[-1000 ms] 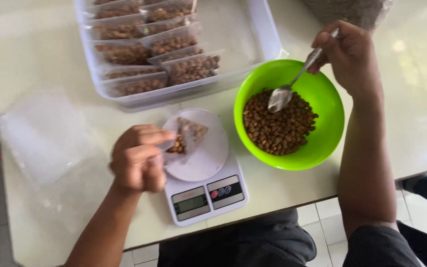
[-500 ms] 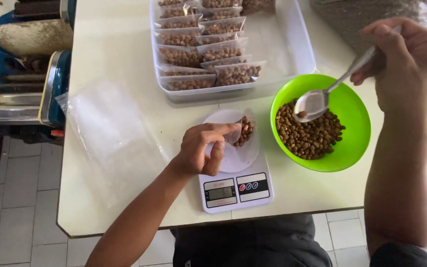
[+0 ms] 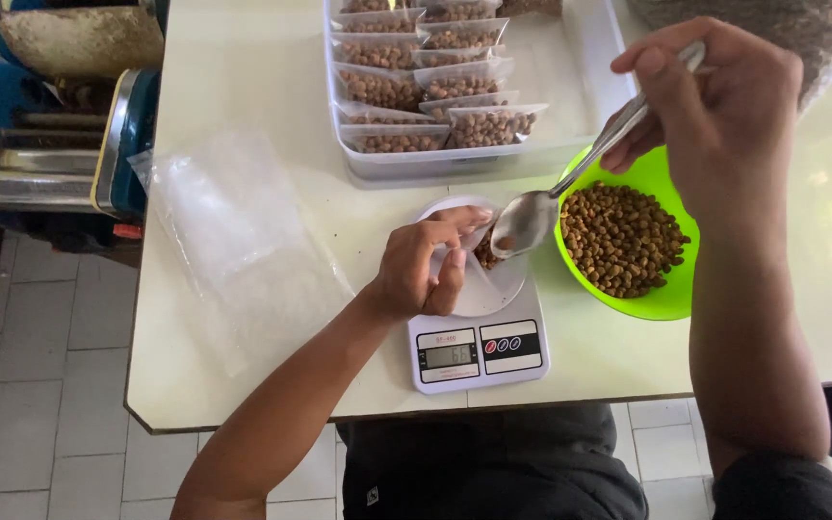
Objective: The person scoops nuts from a green bowl into small plastic bags placed on a digital scale. They adjust the amount by adding or removing nuts until the target weight is reached, then move the filled bag to a tray. The process repeats for multiple bags.
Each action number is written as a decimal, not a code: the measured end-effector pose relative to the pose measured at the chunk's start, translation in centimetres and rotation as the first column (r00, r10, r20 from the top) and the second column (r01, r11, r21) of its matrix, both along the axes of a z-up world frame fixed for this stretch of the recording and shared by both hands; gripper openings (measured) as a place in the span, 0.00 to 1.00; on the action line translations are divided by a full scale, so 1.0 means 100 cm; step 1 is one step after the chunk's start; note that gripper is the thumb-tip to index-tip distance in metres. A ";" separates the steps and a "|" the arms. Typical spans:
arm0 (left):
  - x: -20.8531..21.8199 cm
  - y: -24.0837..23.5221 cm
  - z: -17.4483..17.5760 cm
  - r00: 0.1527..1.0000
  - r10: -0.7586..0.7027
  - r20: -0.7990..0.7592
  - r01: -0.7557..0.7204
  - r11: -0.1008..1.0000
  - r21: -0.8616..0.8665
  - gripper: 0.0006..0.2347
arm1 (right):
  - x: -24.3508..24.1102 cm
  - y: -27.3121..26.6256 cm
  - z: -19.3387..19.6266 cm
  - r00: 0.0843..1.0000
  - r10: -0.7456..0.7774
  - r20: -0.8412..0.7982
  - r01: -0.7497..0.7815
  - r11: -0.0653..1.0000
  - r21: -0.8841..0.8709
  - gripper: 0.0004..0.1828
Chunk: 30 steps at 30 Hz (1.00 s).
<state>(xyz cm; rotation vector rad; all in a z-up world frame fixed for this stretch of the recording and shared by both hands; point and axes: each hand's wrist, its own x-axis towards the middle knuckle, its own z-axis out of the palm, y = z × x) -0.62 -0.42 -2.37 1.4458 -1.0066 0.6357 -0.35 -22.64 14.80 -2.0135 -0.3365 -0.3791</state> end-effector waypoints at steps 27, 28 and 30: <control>0.003 0.000 0.006 0.994 0.094 0.058 -0.095 0.995 0.016 0.05 | 0.023 -0.140 -0.090 0.973 -0.177 -0.149 0.131 0.952 -0.276 0.09; 0.004 0.000 0.005 0.994 0.089 0.058 -0.091 0.996 0.017 0.05 | 0.026 -0.140 -0.089 0.972 -0.181 -0.149 0.135 0.952 -0.275 0.09; 0.004 0.000 0.003 0.992 0.110 0.067 -0.111 0.994 0.012 0.06 | 0.033 -0.140 -0.085 0.959 -0.142 -0.244 0.086 0.970 -0.226 0.09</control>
